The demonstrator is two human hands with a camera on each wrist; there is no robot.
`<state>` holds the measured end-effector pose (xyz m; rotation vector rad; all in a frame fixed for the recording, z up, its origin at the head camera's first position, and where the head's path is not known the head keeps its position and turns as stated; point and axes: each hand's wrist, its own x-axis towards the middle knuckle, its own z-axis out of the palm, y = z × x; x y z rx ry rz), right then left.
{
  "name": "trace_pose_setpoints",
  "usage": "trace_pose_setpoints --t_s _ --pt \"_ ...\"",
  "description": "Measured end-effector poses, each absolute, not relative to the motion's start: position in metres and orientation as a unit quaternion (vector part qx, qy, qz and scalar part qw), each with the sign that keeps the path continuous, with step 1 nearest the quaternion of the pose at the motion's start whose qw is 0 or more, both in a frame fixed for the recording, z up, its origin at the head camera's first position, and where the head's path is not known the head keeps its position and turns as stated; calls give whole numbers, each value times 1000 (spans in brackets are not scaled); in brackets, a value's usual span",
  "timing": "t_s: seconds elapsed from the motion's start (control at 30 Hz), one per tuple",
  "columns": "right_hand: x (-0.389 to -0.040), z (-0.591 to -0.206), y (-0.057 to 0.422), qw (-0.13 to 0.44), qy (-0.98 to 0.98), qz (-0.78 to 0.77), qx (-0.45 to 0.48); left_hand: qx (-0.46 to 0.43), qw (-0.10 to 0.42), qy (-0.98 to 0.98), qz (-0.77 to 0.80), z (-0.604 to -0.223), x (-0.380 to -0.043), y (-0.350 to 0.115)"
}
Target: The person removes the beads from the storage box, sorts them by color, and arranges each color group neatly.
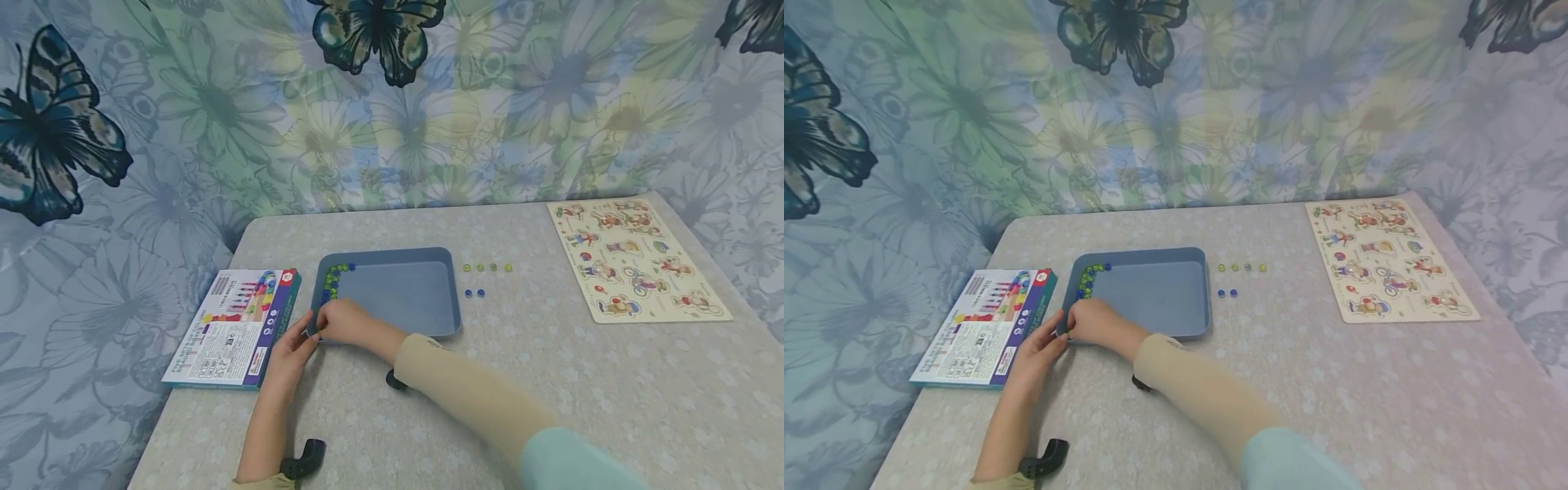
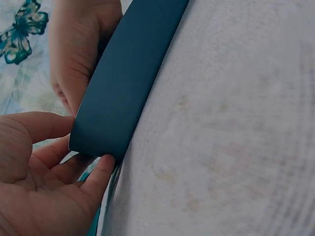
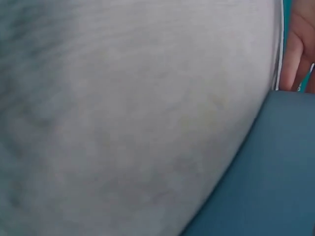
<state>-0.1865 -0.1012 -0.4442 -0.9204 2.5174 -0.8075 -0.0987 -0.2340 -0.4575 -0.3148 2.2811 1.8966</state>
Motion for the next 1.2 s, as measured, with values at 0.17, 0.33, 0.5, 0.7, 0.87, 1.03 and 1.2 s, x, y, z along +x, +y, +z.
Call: trace_pose_setpoints --t_s 0.17,0.33,0.5,0.7,0.87,1.03,1.2 --pt "-187 -442 -106 172 895 -257 -321 -108 79 764 631 -457 -99 -234" --pt "-188 -442 -106 184 889 -272 -320 -104 76 768 628 -458 -98 -235" --pt "-187 -444 -107 189 890 -288 -300 -102 76 762 634 -458 -97 -235" --pt "-185 -442 -111 146 910 -243 -302 -102 70 760 638 -458 -98 -234" --pt "-184 -438 -111 133 914 -213 -318 -106 69 759 639 -459 -98 -234" --pt "-186 -439 -108 120 911 -208 -334 -103 70 760 638 -459 -99 -233" --pt "-191 -448 -98 131 891 -280 -334 -110 75 763 632 -459 -99 -234"
